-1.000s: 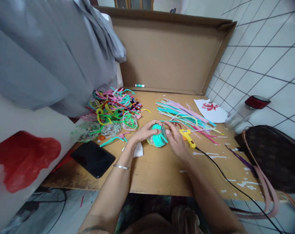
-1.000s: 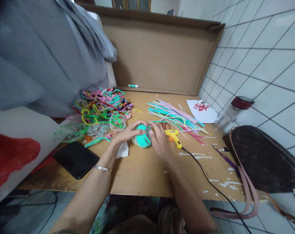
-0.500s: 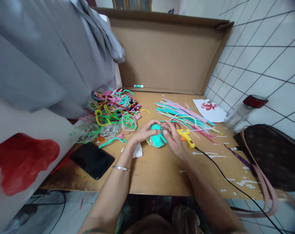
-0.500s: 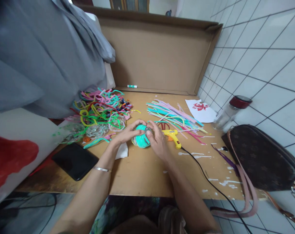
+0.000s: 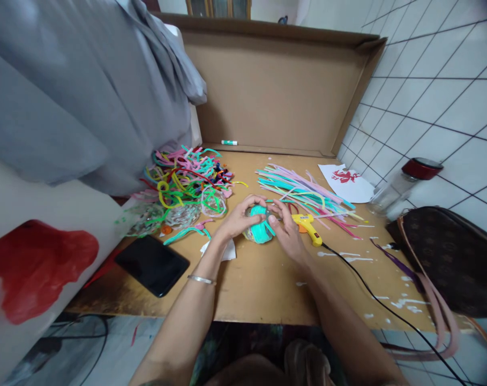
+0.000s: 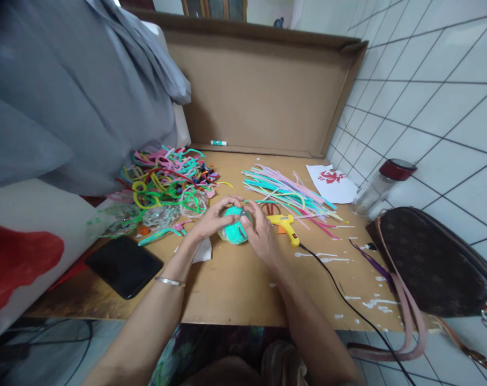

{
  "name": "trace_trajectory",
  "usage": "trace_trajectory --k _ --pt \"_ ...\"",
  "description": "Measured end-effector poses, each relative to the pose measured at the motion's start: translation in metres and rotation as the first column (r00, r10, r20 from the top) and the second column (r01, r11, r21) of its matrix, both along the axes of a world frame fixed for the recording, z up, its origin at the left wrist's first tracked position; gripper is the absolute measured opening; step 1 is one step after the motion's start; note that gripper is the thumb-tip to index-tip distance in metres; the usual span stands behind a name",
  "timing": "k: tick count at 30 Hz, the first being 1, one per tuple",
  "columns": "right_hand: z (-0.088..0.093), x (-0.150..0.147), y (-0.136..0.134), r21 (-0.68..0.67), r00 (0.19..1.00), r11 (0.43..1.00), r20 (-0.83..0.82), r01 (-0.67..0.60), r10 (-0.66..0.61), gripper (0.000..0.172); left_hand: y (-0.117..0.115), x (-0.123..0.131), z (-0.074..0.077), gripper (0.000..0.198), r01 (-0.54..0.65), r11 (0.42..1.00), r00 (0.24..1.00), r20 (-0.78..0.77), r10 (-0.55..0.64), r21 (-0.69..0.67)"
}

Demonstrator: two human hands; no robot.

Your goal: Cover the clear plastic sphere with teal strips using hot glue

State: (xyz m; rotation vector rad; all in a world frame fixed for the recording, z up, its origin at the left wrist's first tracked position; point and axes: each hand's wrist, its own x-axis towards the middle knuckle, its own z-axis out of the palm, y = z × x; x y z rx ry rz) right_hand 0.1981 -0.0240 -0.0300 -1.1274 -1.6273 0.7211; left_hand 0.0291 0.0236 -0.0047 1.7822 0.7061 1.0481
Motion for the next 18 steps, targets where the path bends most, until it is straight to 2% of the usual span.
trace_trajectory --k 7,11,15,18 --pt "-0.005 -0.004 0.003 -0.045 0.984 0.999 -0.177 -0.010 0.002 0.057 -0.001 0.003 -0.001 0.027 0.004 0.998 0.999 0.043 -0.001 -0.060" --pt "-0.002 -0.003 0.003 -0.055 0.976 0.998 -0.218 -0.005 -0.007 0.055 -0.001 0.002 -0.002 0.026 -0.007 0.997 0.999 0.035 0.010 -0.074" --pt "0.009 0.003 -0.001 0.075 0.989 0.987 -0.058 0.142 -0.138 0.036 0.001 0.001 -0.004 0.024 -0.012 0.997 1.000 0.008 0.013 -0.073" --pt "0.020 0.005 -0.008 0.189 0.974 0.969 0.133 0.158 -0.185 0.021 0.002 0.000 -0.005 0.021 0.013 0.997 0.999 0.032 -0.010 -0.082"
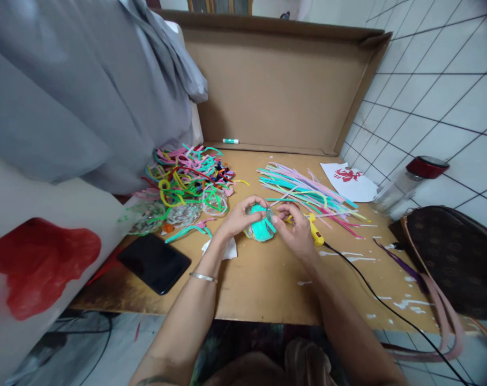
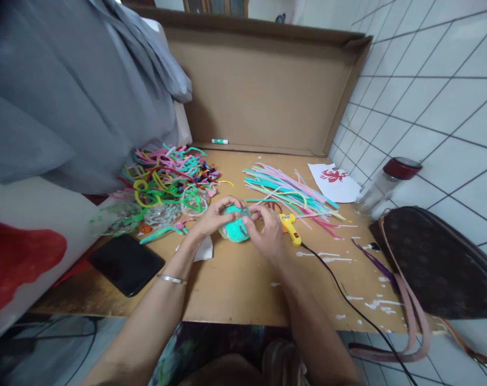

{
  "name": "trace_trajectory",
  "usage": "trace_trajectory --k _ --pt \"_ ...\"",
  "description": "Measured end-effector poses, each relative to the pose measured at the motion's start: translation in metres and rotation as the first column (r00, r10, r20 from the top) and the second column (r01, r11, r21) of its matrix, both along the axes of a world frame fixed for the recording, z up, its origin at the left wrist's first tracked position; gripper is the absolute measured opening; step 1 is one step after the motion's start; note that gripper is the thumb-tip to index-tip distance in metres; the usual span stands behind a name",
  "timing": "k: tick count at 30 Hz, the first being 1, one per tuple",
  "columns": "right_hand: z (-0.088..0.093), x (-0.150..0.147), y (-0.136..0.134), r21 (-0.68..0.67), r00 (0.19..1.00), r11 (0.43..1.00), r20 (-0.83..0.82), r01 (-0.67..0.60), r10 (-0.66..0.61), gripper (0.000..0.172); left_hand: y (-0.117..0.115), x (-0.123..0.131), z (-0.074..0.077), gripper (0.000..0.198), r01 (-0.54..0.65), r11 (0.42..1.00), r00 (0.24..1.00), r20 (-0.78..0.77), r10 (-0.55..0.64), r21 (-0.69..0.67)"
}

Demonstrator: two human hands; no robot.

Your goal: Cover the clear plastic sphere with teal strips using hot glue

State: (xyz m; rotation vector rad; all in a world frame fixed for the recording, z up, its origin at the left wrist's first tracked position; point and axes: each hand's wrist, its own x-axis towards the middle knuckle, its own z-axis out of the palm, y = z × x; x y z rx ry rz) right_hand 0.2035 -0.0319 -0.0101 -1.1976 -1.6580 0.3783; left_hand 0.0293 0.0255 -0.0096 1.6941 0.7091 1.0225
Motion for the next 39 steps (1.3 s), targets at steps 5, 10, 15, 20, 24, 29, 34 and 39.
trace_trajectory --k 5,10,15,20,24,29,34,39 --pt "0.006 -0.002 -0.008 0.133 0.949 0.990 0.314 -0.047 0.003 0.008 0.002 0.000 -0.002 0.021 0.023 1.000 1.000 0.016 -0.022 -0.007" --pt "0.000 -0.006 -0.007 0.178 0.929 0.979 0.371 -0.095 0.022 0.009 0.004 -0.001 -0.002 0.020 0.014 1.000 0.999 -0.029 -0.014 0.011" --pt "-0.001 -0.009 -0.007 0.139 0.958 0.987 0.284 -0.085 0.043 0.011 0.002 -0.005 0.003 0.029 0.013 0.997 0.991 -0.136 -0.003 0.070" --pt "0.001 -0.007 -0.006 0.033 0.991 0.997 0.121 -0.063 0.059 0.012 -0.001 -0.008 0.011 0.046 0.049 0.998 0.981 -0.191 -0.039 0.048" --pt "0.000 -0.005 -0.004 -0.053 0.996 0.995 0.037 -0.084 0.086 0.017 -0.003 -0.009 0.013 0.060 0.047 0.997 0.969 -0.245 -0.031 0.056" --pt "-0.001 -0.005 -0.001 -0.046 0.995 0.994 0.016 -0.101 0.102 0.018 -0.004 -0.008 0.011 0.069 0.019 0.982 0.926 -0.374 0.055 0.189" --pt "0.000 -0.005 -0.001 -0.052 0.996 0.994 0.016 -0.091 0.092 0.018 -0.007 -0.005 0.010 0.071 0.008 0.971 0.924 -0.374 0.084 0.238" --pt "-0.003 -0.005 -0.001 -0.078 0.997 0.995 -0.045 -0.069 0.065 0.014 -0.011 -0.003 0.007 0.072 0.005 0.957 0.912 -0.395 0.115 0.291"
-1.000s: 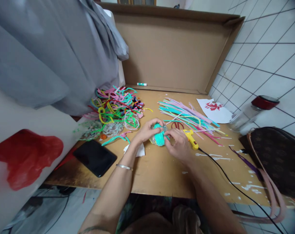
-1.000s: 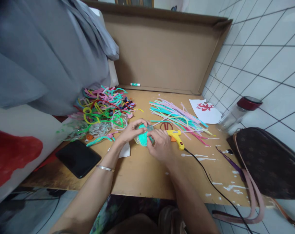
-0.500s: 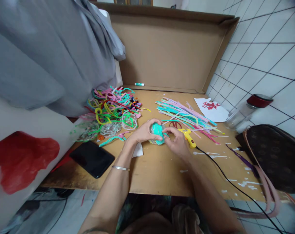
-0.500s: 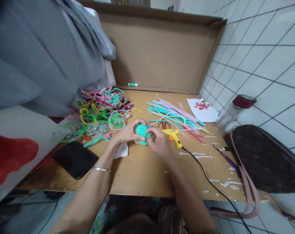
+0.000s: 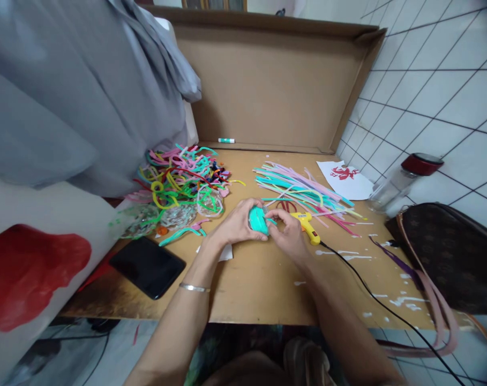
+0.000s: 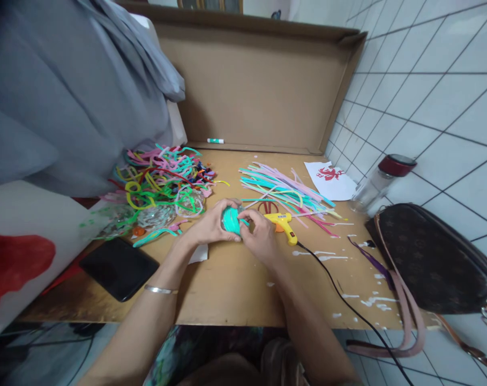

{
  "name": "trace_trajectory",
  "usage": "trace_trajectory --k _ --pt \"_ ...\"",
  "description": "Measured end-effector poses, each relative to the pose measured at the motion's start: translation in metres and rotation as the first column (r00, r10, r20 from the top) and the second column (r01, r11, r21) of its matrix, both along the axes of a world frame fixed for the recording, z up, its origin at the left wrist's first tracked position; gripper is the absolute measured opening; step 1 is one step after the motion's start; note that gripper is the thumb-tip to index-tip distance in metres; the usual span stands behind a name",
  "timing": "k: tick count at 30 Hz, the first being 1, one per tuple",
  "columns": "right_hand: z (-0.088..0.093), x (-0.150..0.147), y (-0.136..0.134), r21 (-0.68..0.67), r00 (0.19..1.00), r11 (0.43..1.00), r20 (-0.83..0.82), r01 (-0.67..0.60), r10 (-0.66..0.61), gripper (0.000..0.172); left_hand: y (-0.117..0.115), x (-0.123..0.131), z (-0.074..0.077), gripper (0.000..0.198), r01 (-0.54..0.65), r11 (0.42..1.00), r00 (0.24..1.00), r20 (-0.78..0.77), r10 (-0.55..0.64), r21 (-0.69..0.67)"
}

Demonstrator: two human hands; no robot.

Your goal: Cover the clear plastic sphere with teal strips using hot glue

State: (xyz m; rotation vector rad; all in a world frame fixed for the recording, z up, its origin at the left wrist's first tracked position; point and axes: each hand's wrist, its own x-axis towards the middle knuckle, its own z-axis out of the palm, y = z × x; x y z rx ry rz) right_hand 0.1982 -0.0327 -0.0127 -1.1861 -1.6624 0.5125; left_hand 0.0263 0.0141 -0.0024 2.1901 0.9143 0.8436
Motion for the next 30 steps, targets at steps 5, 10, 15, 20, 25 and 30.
trace_trajectory --k 5,10,15,20,25,30 --pt "-0.002 -0.001 0.002 -0.026 0.999 1.000 -0.036 0.015 -0.016 0.012 0.000 0.000 -0.007 0.062 -0.015 0.996 1.000 0.003 0.015 0.085" --pt "-0.002 -0.002 0.001 -0.008 0.999 1.000 -0.038 0.004 -0.004 0.010 0.003 0.000 -0.012 0.055 0.003 0.988 1.000 0.025 -0.007 0.156" --pt "-0.002 -0.002 0.003 0.002 0.999 1.000 -0.051 0.000 0.000 0.008 0.003 0.000 -0.011 0.050 0.015 0.988 1.000 0.022 -0.019 0.152" --pt "-0.003 -0.002 0.004 0.008 0.998 1.000 -0.057 -0.004 0.005 0.008 0.002 -0.001 -0.008 0.048 0.026 0.987 0.999 0.043 -0.033 0.158" --pt "-0.004 -0.002 0.004 0.021 0.998 1.000 -0.064 0.006 -0.004 0.008 0.001 -0.002 -0.007 0.053 0.018 0.980 1.000 -0.018 -0.014 0.198" --pt "-0.005 -0.002 0.005 0.023 0.997 0.999 -0.077 0.027 -0.025 0.009 0.000 0.000 -0.010 0.067 -0.018 0.973 0.999 -0.034 0.026 0.229"
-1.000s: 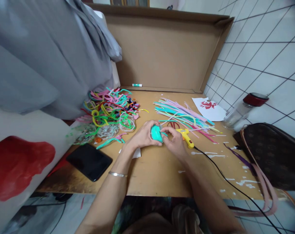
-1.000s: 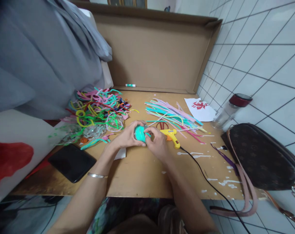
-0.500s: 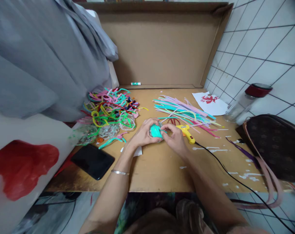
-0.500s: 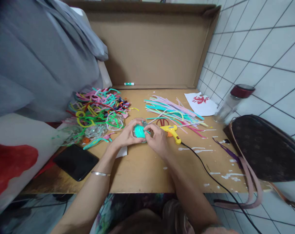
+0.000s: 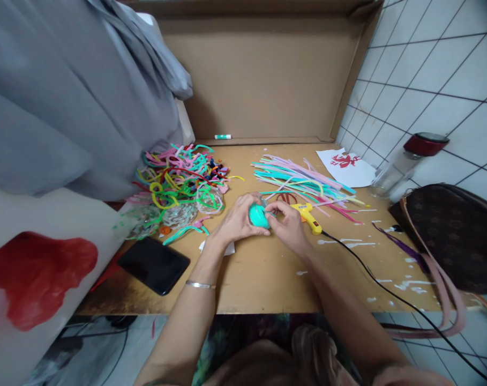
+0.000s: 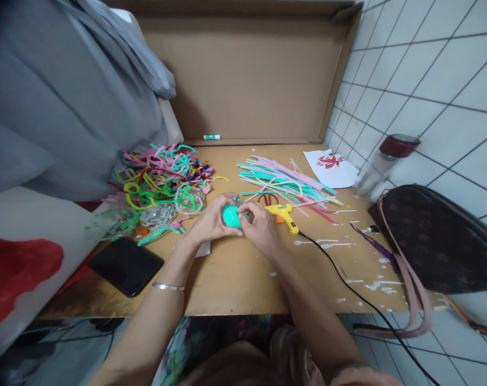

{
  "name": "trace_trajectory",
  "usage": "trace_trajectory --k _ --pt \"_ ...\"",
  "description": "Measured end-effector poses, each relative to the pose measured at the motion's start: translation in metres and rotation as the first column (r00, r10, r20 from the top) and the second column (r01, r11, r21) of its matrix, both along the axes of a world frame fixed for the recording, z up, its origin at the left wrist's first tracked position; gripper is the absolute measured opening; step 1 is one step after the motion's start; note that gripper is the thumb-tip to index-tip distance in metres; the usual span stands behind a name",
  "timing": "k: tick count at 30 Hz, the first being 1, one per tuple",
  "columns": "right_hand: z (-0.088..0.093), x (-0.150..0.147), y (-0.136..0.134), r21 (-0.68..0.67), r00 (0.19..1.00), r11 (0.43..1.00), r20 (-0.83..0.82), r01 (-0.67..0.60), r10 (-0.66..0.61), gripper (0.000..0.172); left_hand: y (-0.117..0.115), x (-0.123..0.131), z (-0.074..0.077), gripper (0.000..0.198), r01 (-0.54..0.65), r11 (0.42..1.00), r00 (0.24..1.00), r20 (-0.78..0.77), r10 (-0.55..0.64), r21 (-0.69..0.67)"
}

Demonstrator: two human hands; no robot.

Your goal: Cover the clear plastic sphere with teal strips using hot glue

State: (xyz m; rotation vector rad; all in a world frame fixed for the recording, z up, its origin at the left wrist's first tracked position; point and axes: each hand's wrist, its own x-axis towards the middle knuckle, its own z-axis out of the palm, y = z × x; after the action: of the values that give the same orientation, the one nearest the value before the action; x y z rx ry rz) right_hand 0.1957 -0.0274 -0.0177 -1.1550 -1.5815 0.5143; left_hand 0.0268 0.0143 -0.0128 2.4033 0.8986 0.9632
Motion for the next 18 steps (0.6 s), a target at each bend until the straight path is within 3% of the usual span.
trace_trajectory --k 8,10,12,14,15,16,18 --pt "0.011 -0.001 -0.005 -0.004 0.999 0.999 0.009 -0.036 0.036 0.017 -0.001 0.007 -0.007 0.054 -0.108 0.993 0.989 0.100 0.112 -0.043" --pt "0.013 0.005 -0.004 0.004 1.000 1.000 0.014 0.018 -0.018 0.023 0.000 0.006 -0.008 0.055 -0.132 0.986 0.980 0.134 0.145 -0.103" --pt "0.015 0.014 -0.001 -0.007 0.985 0.986 0.045 0.166 -0.166 0.027 0.002 0.005 -0.008 0.059 -0.148 0.974 0.971 0.163 0.176 -0.174" --pt "0.016 0.025 0.001 -0.021 0.907 0.921 0.186 0.388 -0.378 0.029 0.003 0.004 -0.009 0.061 -0.124 0.961 0.964 0.198 0.175 -0.246" --pt "0.017 0.029 0.001 -0.019 0.828 0.868 0.313 0.495 -0.465 0.029 0.004 0.003 -0.009 0.062 -0.094 0.955 0.963 0.217 0.159 -0.281" --pt "0.017 0.033 0.001 -0.018 0.729 0.812 0.454 0.583 -0.513 0.030 0.004 0.002 -0.009 0.063 -0.063 0.948 0.962 0.232 0.140 -0.313" --pt "0.016 0.037 0.000 -0.038 0.536 0.721 0.696 0.692 -0.478 0.037 0.005 0.001 -0.008 0.063 -0.034 0.933 0.959 0.252 0.132 -0.359"
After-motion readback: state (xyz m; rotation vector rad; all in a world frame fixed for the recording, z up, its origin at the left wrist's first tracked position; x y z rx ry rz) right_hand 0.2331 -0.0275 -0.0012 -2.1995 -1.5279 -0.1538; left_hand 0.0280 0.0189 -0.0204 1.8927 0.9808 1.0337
